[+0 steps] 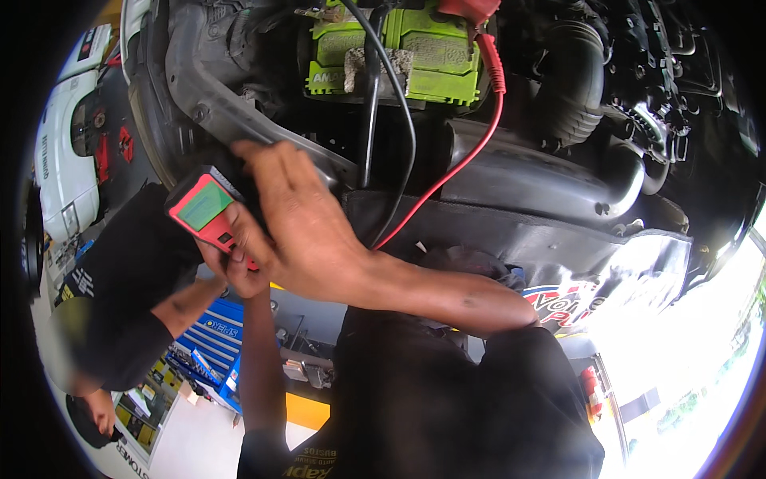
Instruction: The person retrieves a battery tester from a tool cart, walks to a white car with its hood open, and connects the tester clamps to the battery terminals. The person operates the tester, observes the display, and then disconnects the clamps before returning the tester to the cart.
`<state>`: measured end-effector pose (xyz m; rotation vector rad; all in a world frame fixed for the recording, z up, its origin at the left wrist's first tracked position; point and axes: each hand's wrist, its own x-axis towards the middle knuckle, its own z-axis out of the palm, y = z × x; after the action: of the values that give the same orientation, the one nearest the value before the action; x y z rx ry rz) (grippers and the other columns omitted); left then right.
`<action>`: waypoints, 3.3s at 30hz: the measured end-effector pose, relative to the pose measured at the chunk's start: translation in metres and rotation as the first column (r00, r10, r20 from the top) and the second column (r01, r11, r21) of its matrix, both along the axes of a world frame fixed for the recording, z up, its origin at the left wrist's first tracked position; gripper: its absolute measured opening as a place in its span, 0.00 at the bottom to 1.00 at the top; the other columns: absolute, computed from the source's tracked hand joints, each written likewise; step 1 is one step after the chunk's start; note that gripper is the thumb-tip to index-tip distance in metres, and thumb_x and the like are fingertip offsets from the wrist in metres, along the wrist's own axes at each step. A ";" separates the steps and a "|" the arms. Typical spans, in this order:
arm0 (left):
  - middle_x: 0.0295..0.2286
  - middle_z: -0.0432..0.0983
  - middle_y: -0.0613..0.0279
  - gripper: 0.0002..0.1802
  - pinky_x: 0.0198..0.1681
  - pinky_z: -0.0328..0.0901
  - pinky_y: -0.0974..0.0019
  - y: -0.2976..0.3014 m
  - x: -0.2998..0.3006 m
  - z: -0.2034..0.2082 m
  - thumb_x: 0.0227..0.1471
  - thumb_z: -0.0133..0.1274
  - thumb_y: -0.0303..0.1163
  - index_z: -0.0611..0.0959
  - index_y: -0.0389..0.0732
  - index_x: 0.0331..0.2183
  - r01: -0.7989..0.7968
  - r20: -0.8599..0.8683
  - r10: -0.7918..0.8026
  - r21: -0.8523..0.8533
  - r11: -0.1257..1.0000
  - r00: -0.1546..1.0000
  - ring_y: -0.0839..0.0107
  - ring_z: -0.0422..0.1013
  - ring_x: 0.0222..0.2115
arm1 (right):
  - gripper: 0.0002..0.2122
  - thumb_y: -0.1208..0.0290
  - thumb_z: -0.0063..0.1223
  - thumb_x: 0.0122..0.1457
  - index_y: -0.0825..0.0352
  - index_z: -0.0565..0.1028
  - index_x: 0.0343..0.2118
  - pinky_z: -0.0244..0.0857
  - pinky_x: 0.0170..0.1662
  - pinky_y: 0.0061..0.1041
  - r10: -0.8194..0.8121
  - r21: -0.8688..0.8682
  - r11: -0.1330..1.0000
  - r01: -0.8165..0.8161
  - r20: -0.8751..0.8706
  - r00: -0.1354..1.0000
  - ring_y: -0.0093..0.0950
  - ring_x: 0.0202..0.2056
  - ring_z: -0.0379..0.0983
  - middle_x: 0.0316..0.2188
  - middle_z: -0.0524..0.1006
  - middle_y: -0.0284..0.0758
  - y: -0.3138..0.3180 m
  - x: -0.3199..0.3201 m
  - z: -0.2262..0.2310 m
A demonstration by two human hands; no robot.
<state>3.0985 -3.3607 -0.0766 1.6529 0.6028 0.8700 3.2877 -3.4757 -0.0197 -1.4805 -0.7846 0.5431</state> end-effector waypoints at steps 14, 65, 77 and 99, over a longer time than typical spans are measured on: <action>0.66 0.61 0.37 0.55 0.68 0.60 0.52 -0.002 0.011 0.005 0.54 0.56 0.40 0.52 0.24 0.73 -0.016 0.051 0.016 -0.003 1.000 0.999 0.52 0.65 0.65 | 0.43 0.73 0.65 0.60 0.78 0.54 0.74 0.70 0.56 0.44 0.233 0.034 0.972 -0.235 0.034 0.972 0.54 0.54 0.73 0.53 0.70 0.57 0.004 -0.007 -0.010; 0.72 0.51 0.35 0.66 0.73 0.53 0.52 -0.003 0.033 0.030 0.50 0.58 0.43 0.41 0.28 0.76 0.036 0.027 -0.037 0.047 0.998 0.999 0.52 0.59 0.70 | 0.43 0.64 0.65 0.62 0.79 0.52 0.73 0.75 0.56 0.48 0.201 -0.063 0.978 -0.201 -0.003 0.980 0.62 0.58 0.73 0.61 0.69 0.64 0.002 -0.018 -0.017; 0.74 0.47 0.30 0.63 0.76 0.49 0.49 -0.003 0.037 0.030 0.44 0.49 0.41 0.46 0.23 0.75 0.008 -0.066 0.004 0.180 0.984 0.998 0.45 0.52 0.74 | 0.42 0.66 0.62 0.61 0.81 0.53 0.71 0.77 0.45 0.50 0.182 -0.009 0.983 -0.182 -0.037 0.983 0.61 0.41 0.80 0.51 0.72 0.64 0.001 -0.016 -0.018; 0.73 0.49 0.30 0.60 0.76 0.49 0.47 0.001 0.036 0.024 0.50 0.51 0.43 0.47 0.23 0.75 0.041 -0.026 -0.037 0.193 0.980 0.999 0.44 0.53 0.74 | 0.42 0.66 0.61 0.60 0.83 0.54 0.71 0.79 0.39 0.48 0.140 -0.049 0.989 -0.138 0.042 0.989 0.56 0.35 0.81 0.49 0.74 0.59 0.000 -0.017 -0.015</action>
<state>3.1341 -3.3602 -0.0526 1.8454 0.5120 0.9056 3.2705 -3.4757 -0.0343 -1.4922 -0.9209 0.6379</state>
